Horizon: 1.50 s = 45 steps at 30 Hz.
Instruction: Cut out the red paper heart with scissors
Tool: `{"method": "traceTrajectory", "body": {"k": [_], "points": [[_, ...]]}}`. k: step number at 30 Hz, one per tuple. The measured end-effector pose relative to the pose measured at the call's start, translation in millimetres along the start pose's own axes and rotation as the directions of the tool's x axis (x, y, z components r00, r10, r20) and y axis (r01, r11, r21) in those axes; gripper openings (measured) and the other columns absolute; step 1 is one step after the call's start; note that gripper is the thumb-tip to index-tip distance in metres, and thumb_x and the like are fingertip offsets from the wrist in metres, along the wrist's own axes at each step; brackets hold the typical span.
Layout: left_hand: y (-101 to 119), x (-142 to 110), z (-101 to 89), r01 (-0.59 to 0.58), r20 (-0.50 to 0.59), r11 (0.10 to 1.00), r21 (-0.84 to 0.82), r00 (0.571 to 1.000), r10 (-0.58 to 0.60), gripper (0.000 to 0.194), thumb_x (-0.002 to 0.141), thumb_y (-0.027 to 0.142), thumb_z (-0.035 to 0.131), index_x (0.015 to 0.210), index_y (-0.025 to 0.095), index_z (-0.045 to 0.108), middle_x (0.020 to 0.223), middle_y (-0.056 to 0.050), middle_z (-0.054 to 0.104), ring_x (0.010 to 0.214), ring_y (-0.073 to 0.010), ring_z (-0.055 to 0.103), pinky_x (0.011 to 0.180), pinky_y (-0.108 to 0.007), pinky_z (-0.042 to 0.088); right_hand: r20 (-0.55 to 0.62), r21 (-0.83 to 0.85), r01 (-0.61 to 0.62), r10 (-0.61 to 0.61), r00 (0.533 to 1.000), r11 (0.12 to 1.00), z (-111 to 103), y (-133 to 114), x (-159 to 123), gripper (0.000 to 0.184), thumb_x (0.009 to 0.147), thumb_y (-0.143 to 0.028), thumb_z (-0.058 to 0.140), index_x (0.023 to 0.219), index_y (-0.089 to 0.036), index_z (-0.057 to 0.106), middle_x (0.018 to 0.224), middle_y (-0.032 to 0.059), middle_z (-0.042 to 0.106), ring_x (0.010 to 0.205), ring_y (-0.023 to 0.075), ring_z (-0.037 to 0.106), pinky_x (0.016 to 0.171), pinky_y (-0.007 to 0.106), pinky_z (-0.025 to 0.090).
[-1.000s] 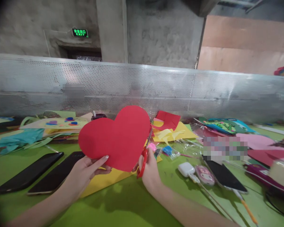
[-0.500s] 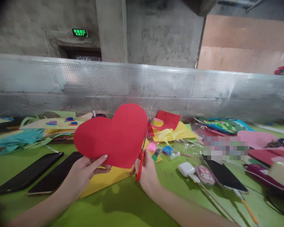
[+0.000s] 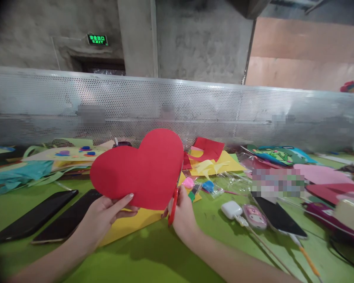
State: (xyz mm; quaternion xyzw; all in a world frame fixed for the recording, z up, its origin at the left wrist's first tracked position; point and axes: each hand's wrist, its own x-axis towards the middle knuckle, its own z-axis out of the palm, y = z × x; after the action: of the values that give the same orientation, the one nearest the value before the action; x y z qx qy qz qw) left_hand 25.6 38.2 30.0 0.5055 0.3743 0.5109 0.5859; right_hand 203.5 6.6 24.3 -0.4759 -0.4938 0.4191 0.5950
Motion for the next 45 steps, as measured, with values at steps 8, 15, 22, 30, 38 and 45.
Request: {"method": "traceTrajectory", "body": {"k": [8, 15, 22, 30, 38, 45], "points": [[2.8, -0.6, 1.7, -0.021, 0.01, 1.0, 0.009, 1.0, 0.021, 0.022, 0.066, 0.034, 0.072, 0.081, 0.018, 0.067, 0.071, -0.001, 0.07, 0.065, -0.0189, 0.066, 0.07, -0.033, 0.057, 0.001, -0.001, 0.021, -0.021, 1.0, 1.0, -0.3, -0.2, 0.7, 0.04, 0.071, -0.049, 0.056, 0.093, -0.021, 0.039, 0.047, -0.0062, 0.05, 0.035, 0.0108, 0.046, 0.032, 0.019, 0.035], [-2.0, 1.3, -0.5, -0.016, 0.016, 1.0, 0.018, 1.0, 0.015, 0.023, 0.065, 0.036, 0.073, 0.078, 0.018, 0.069, 0.072, -0.002, 0.07, 0.064, -0.0189, 0.066, 0.071, -0.033, 0.057, 0.002, 0.03, 0.008, -0.008, 1.0, 1.0, 1.1, 1.1, 1.6, 0.03, 0.073, -0.043, 0.052, 0.09, -0.022, 0.038, 0.049, -0.0062, 0.049, 0.04, 0.0125, 0.05, 0.029, 0.017, 0.034], [-1.5, 3.0, -1.2, -0.032, 0.016, 0.999, 0.011, 0.999, 0.032, 0.024, 0.064, 0.036, 0.073, 0.077, 0.016, 0.068, 0.066, -0.002, 0.068, 0.061, -0.018, 0.064, 0.066, -0.032, 0.057, -0.011, 0.017, 0.039, -0.039, 0.999, 0.999, 0.6, -2.7, 2.2, 0.031, 0.074, -0.046, 0.051, 0.088, -0.022, 0.037, 0.048, -0.0078, 0.047, 0.035, 0.0119, 0.047, 0.027, 0.019, 0.035], [-1.7, 3.9, -1.1, -0.056, 0.012, 0.998, 0.012, 0.998, 0.055, 0.023, 0.064, 0.037, 0.073, 0.072, 0.016, 0.067, 0.06, -0.002, 0.065, 0.058, -0.017, 0.062, 0.059, -0.03, 0.056, -0.012, 0.02, 0.073, -0.072, 0.997, 0.997, -5.9, 3.0, 3.7, 0.039, 0.073, -0.055, 0.055, 0.087, -0.022, 0.039, 0.044, -0.0111, 0.04, 0.031, 0.0083, 0.038, 0.033, 0.02, 0.036], [-4.0, 4.1, -3.7, -0.079, 0.009, 0.997, 0.016, 0.997, 0.079, 0.023, 0.064, 0.036, 0.073, 0.074, 0.016, 0.067, 0.063, -0.002, 0.065, 0.059, -0.0167, 0.061, 0.058, -0.03, 0.055, -0.014, 0.048, 0.082, -0.082, 0.997, 0.995, -3.8, 4.7, 6.2, 0.042, 0.072, -0.056, 0.056, 0.088, -0.022, 0.038, 0.054, -0.0084, 0.046, 0.035, 0.0064, 0.037, 0.034, 0.019, 0.031], [-0.2, 2.3, -1.0, -0.086, 0.007, 0.996, 0.026, 0.996, 0.085, 0.024, 0.064, 0.036, 0.073, 0.075, 0.015, 0.067, 0.063, -0.002, 0.064, 0.059, -0.0171, 0.06, 0.057, -0.031, 0.056, -0.015, 0.037, 0.092, -0.092, 0.996, 0.995, -5.6, 5.6, 4.6, 0.039, 0.071, -0.052, 0.058, 0.088, -0.022, 0.038, 0.052, -0.0087, 0.044, 0.035, 0.007, 0.036, 0.033, 0.019, 0.032]]}}
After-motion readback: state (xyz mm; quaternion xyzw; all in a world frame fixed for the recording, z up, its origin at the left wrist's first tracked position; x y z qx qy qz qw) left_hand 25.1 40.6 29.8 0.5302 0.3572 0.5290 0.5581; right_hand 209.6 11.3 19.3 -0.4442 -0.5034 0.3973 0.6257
